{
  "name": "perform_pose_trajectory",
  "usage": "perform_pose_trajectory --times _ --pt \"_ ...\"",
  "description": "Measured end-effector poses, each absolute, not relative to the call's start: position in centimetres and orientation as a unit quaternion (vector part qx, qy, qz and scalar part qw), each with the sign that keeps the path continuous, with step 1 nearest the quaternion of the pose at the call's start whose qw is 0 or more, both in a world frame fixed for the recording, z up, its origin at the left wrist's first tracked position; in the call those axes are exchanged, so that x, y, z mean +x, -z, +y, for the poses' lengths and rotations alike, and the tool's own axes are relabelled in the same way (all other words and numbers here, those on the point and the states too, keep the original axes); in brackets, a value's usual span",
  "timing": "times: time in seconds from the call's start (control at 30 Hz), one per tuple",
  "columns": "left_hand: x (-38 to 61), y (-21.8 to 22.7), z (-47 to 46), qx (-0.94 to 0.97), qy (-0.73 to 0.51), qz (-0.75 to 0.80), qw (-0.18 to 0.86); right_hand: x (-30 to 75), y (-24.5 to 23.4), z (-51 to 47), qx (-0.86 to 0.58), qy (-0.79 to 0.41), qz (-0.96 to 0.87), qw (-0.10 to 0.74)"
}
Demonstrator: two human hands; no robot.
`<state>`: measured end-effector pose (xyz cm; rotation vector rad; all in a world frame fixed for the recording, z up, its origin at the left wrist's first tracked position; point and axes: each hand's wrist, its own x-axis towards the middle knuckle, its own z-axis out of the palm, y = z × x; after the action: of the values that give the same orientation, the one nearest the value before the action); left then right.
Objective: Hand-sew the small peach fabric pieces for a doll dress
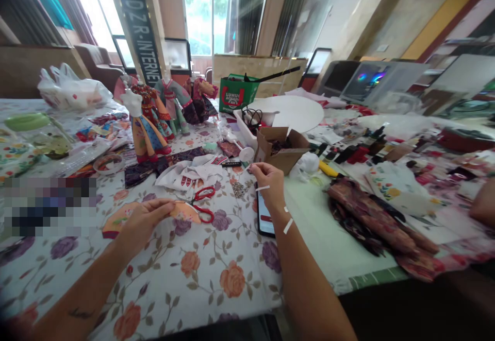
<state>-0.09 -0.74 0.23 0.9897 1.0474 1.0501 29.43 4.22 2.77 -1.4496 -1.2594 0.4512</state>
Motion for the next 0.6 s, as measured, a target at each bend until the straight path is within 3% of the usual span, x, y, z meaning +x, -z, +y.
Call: perform_pose_trajectory --times 0.13,0.33,0.6 --pt "-0.6 -0.4 -0.1 0.396 -0.516 0.474 0.594 26.5 -3.0 4.6 -0.572 -0.226 -0.628 0.476" --pt "-2.0 -0.5 1.7 0.238 -0.709 0.431 0.505 22.7 -1.0 3.5 -0.509 -0.231 -0.748 0.359" --pt "-1.8 -0.5 1.9 0.21 -0.74 0.42 0.481 19.7 -0.7 3.5 -0.448 -0.184 -0.827 0.285"
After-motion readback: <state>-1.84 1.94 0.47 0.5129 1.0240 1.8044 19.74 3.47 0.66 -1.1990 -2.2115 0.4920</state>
